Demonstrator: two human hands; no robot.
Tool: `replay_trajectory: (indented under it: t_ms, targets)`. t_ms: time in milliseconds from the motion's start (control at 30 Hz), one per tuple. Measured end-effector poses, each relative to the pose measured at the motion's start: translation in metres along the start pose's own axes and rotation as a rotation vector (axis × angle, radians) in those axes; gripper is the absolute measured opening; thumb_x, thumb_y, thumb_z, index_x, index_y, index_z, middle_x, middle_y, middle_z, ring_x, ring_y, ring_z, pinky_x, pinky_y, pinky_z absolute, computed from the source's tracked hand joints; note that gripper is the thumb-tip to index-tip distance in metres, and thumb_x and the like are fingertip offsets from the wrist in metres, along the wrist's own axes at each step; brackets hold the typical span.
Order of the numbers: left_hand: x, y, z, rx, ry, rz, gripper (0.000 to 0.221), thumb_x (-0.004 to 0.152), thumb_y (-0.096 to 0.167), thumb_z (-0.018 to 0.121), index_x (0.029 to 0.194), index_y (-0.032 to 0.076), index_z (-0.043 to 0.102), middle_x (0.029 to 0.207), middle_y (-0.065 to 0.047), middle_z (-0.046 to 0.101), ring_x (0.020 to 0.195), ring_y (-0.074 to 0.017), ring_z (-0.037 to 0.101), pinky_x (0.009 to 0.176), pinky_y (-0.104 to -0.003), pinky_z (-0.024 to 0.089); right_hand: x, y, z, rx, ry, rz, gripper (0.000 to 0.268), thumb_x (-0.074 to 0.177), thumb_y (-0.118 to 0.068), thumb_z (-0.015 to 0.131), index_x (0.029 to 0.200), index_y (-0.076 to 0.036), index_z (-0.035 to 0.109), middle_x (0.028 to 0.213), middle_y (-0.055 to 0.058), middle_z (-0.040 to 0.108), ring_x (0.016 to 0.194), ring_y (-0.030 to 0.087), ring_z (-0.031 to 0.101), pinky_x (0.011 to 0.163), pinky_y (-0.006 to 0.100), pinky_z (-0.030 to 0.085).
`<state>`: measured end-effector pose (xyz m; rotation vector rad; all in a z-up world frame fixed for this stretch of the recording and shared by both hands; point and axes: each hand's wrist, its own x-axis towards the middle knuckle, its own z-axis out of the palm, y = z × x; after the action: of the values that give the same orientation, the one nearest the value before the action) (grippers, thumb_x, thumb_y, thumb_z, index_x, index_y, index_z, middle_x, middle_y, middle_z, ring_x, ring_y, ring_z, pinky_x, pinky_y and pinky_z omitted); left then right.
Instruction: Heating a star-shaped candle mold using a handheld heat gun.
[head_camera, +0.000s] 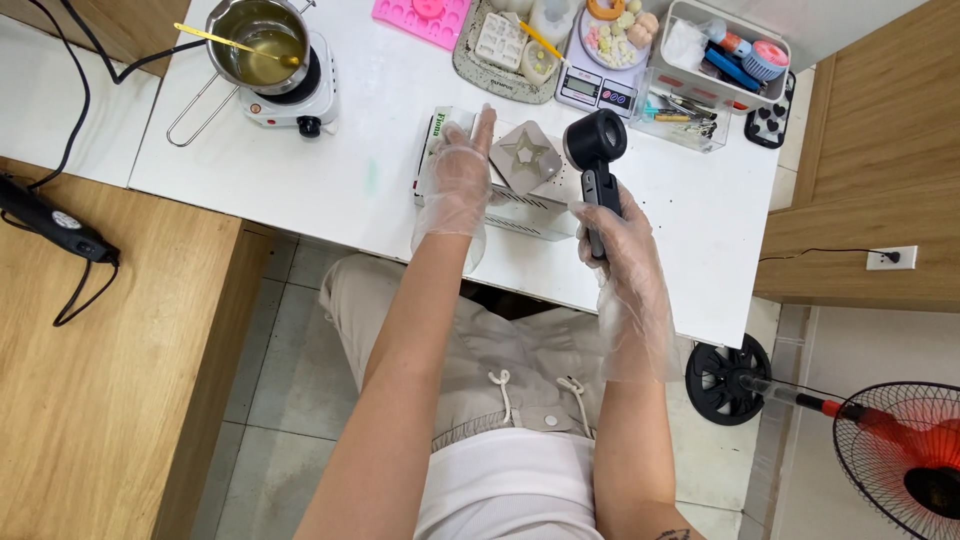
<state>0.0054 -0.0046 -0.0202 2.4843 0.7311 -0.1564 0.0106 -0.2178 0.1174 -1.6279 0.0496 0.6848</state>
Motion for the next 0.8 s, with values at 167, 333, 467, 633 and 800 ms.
replay_trajectory:
  t_ms: [167, 333, 467, 633, 800]
  targets:
    - [-0.008, 0.000, -0.005, 0.027, -0.030, 0.006, 0.120, 0.071, 0.004, 0.088, 0.159, 0.040, 0.016, 0.155, -0.027, 0.030, 0.137, -0.0446, 0.043, 0.107, -0.046, 0.047, 0.005, 0.007, -0.007, -0.027, 0.049, 0.036, 0.058, 0.083, -0.016, 0.073, 0.136, -0.001, 0.054, 0.067, 0.003, 0.058, 0.047, 0.011, 0.054, 0.040, 0.025, 0.035]
    - [-0.019, 0.014, -0.034, 0.040, -0.055, -0.016, 0.120, 0.071, 0.009, 0.089, 0.160, 0.039, 0.015, 0.150, -0.026, 0.035, 0.134, -0.0420, 0.046, 0.105, -0.046, 0.049, 0.008, 0.005, -0.011, -0.027, 0.051, 0.027, 0.059, 0.083, -0.016, 0.072, 0.137, -0.002, 0.053, 0.067, 0.003, 0.057, 0.047, 0.011, 0.054, 0.039, 0.025, 0.035]
    - [-0.011, 0.008, -0.017, 0.030, -0.072, -0.039, 0.118, 0.070, 0.008, 0.089, 0.158, 0.040, 0.017, 0.146, -0.022, 0.039, 0.131, -0.0388, 0.048, 0.105, -0.045, 0.049, 0.009, 0.005, -0.014, 0.007, 0.053, 0.036, 0.060, 0.083, -0.017, 0.073, 0.138, -0.001, 0.053, 0.068, 0.003, 0.057, 0.048, 0.011, 0.054, 0.040, 0.025, 0.034]
    - [-0.009, 0.002, -0.010, 0.051, 0.009, -0.002, 0.112, 0.076, 0.002, 0.083, 0.160, 0.039, 0.020, 0.144, -0.022, 0.042, 0.128, -0.0390, 0.051, 0.104, -0.044, 0.050, 0.010, 0.009, -0.018, -0.012, 0.022, 0.017, 0.063, 0.083, -0.018, 0.073, 0.140, 0.000, 0.052, 0.067, 0.004, 0.057, 0.047, 0.011, 0.053, 0.038, 0.026, 0.032]
    - [-0.021, 0.011, -0.027, 0.029, -0.004, -0.011, 0.115, 0.072, 0.000, 0.085, 0.160, 0.037, 0.020, 0.142, -0.022, 0.044, 0.128, -0.0381, 0.051, 0.104, -0.043, 0.050, 0.010, 0.006, -0.019, 0.002, 0.051, 0.030, 0.065, 0.082, -0.015, 0.074, 0.141, -0.002, 0.051, 0.067, 0.004, 0.057, 0.047, 0.011, 0.053, 0.039, 0.025, 0.034]
